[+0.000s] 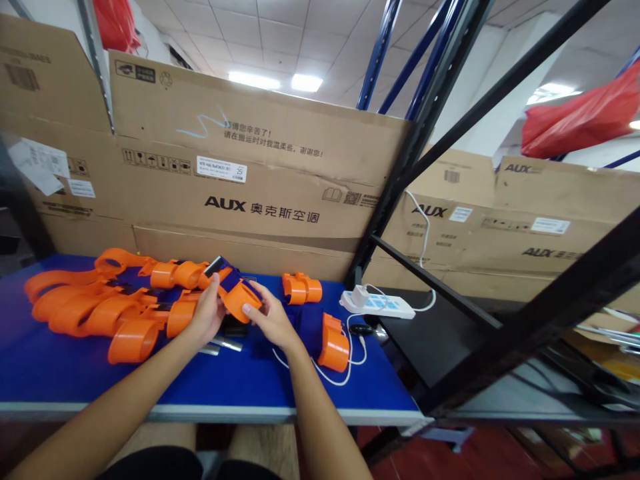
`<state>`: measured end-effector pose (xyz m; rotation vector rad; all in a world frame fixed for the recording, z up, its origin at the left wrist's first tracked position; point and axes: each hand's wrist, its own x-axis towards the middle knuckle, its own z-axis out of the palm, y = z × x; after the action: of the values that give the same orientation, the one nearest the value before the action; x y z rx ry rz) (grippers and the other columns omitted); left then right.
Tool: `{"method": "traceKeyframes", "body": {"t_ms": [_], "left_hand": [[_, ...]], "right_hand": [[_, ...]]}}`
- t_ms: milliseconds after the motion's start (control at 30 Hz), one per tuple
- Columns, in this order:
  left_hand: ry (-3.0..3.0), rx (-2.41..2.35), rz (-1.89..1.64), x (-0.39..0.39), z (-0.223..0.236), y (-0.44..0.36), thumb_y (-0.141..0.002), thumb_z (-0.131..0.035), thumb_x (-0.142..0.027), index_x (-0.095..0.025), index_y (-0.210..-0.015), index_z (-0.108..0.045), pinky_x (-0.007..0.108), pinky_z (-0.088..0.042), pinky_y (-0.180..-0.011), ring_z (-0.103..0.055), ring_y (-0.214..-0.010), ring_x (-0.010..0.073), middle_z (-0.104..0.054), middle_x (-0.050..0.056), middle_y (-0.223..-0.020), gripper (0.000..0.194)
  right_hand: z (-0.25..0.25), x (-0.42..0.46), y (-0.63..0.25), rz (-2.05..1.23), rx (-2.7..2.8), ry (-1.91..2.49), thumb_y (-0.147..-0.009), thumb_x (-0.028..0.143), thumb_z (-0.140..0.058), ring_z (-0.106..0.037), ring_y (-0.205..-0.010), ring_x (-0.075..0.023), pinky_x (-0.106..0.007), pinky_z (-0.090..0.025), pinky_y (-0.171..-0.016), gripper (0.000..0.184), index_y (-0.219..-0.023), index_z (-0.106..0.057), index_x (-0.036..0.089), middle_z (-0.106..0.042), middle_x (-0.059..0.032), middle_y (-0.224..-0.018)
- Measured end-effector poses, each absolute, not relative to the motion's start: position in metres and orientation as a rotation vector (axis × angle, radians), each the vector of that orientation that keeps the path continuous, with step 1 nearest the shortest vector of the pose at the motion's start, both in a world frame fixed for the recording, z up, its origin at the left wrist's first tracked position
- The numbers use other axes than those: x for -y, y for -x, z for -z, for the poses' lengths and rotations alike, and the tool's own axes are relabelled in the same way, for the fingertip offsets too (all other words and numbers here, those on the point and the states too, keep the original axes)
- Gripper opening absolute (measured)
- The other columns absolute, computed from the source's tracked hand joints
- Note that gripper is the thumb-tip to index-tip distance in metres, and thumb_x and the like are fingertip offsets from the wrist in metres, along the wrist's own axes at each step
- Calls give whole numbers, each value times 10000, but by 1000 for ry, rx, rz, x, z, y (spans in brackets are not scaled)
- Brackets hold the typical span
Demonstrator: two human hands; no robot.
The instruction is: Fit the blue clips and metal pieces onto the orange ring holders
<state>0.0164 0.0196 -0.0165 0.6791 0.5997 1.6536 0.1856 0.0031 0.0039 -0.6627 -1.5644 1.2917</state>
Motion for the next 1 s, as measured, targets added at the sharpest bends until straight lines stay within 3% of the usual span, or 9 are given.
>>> {"method": "traceKeyframes", "body": {"t_ms": [67,133,233,333,467,567,667,867,1000], "left_hand": [[-699,-545,-1597,-17,14,-16,-783,-713,-677,-181,-1002,-689,240,-394,-425,-561,-540,119,-655,36,-812,543],[-726,-515,-1557,-16,12,-16,-799,-681,-694,-184,-1116,-682,243,-394,-408,-560,-554,115,-651,52,-912,601],[-724,-525,-1543,-15,9,-14,-819,-672,-669,-186,-1171,-663,240,-393,-399,-556,-560,113,-620,42,-916,598],[-667,-515,-1531,-14,9,-12,-816,-692,-632,-192,-1086,-653,226,-373,-396,-511,-515,97,-577,3,-818,517],[-642,-473,-1474,-12,7,-12,-787,-730,-604,-199,-967,-615,218,-357,-399,-467,-477,86,-533,-29,-731,458],[-645,-463,-1479,-11,7,-12,-778,-740,-597,-202,-921,-591,216,-349,-400,-455,-465,82,-520,-39,-702,446],[-643,-451,-1504,-11,7,-12,-783,-730,-604,-202,-898,-579,217,-340,-400,-442,-454,79,-506,-45,-676,444],[-669,-459,-1471,-10,7,-14,-772,-745,-596,-203,-853,-557,217,-325,-404,-426,-441,76,-491,-51,-647,444],[-687,-480,-1452,-8,7,-15,-772,-749,-591,-200,-864,-565,217,-320,-408,-429,-442,75,-499,-49,-649,442]], "right_hand": [[0,-11,-187,-1337,1377,654,-835,507,-742,-669,-766,-183,-284,-563,-621,486,-1209,-666,208,-729,-63,-1030],[2,-18,-189,-1318,1170,659,-852,572,-690,-637,-646,-165,-268,-538,-534,423,-1018,-692,184,-705,-43,-835],[5,-26,-194,-1220,941,769,-846,596,-682,-622,-566,-156,-258,-525,-480,406,-892,-644,194,-655,-15,-698],[6,-29,-198,-1148,820,892,-835,600,-688,-587,-488,-140,-224,-464,-394,398,-877,-587,217,-603,21,-624],[7,-30,-198,-1166,784,971,-846,634,-656,-602,-467,-147,-245,-494,-376,424,-952,-556,236,-601,27,-663],[7,-29,-198,-1214,796,1001,-863,648,-632,-658,-520,-167,-308,-580,-444,456,-1045,-558,237,-647,-18,-799],[8,-30,-200,-1269,821,1032,-882,661,-602,-675,-545,-177,-327,-596,-461,485,-1089,-551,226,-650,-53,-845],[9,-38,-206,-1326,842,1097,-908,580,-600,-559,-424,-125,-215,-395,-302,407,-1068,-507,217,-651,-55,-817],[9,-43,-208,-1398,872,1070,-943,503,-554,-540,-415,-115,-201,-353,-300,321,-1069,-496,213,-690,-80,-866]]}}
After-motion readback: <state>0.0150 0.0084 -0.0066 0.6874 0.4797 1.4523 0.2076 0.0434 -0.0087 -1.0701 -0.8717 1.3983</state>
